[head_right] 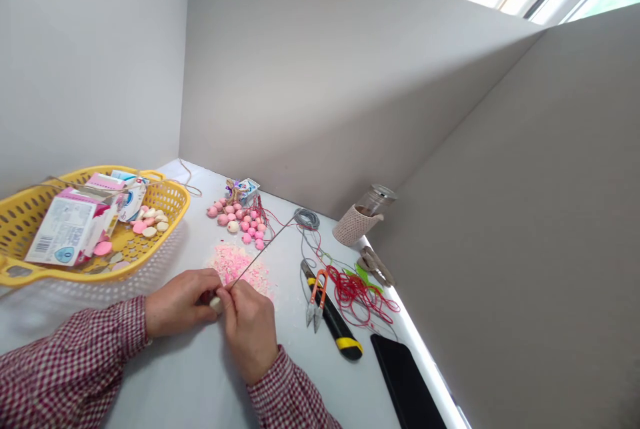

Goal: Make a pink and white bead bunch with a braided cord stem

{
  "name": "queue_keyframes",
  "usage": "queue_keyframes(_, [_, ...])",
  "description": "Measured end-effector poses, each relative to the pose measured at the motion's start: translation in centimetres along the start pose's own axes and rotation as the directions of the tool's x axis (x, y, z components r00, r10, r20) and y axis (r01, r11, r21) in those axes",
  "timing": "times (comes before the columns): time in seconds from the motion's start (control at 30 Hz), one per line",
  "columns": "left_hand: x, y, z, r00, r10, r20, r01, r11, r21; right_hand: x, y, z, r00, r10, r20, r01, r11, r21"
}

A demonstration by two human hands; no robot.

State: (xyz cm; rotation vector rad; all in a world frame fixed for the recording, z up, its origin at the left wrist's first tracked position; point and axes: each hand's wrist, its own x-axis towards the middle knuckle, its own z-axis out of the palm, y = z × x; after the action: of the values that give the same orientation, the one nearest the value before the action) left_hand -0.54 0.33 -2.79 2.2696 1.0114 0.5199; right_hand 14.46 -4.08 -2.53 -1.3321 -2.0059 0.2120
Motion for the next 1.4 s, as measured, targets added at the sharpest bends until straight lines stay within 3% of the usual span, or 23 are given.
queue_keyframes(0.2, [0.0, 0.0, 0.0, 0.999, 0.037, 0.015, -0.036, 0.997, -0.065, 0.2, 0.2, -1.0, 0.990, -0.058, 0.131, 0.050, 0.997, 0.059])
queue_keyframes(0.4, [0.0, 0.1, 0.1, 0.998, -0.067, 0.007, 0.067, 0.996, -0.053, -0.3, 0.2, 0.0, 0.999, -0.032, 0.039, 0.038, 0.987, -0.156])
queue_keyframes(0.73, [0.0, 0.0, 0.0, 1.000, -0.027, 0.001, 0.027, 0.999, -0.019, -0.3, -0.4, 0.9, 0.998, -0.046, -0.041, 0.035, 0.971, -0.237])
queue_keyframes(0.93, [0.0, 0.0, 0.0, 1.000, -0.022, 0.010, 0.023, 0.999, -0.037, -0.2, -0.8, 0.0, 0.997, 0.059, -0.055, -0.061, 0.997, -0.039])
queue_keyframes(1.03, [0.0, 0.1, -0.1, 0.999, -0.032, 0.010, 0.033, 0.999, -0.024, 0.0, -0.8, -0.8, 1.000, 0.027, -0.010, -0.025, 0.989, 0.147])
queue_keyframes(1.1, [0.1, 0.0, 0.0, 1.000, -0.022, 0.007, 0.022, 0.999, -0.036, 0.1, -0.7, -1.1, 1.000, -0.009, 0.011, 0.007, 0.983, 0.185])
queue_keyframes(1.4, [0.1, -0.3, 0.3, 1.000, 0.017, -0.025, -0.018, 0.999, -0.048, -0.1, -0.3, 0.2, 0.991, -0.084, -0.104, 0.067, 0.985, -0.158])
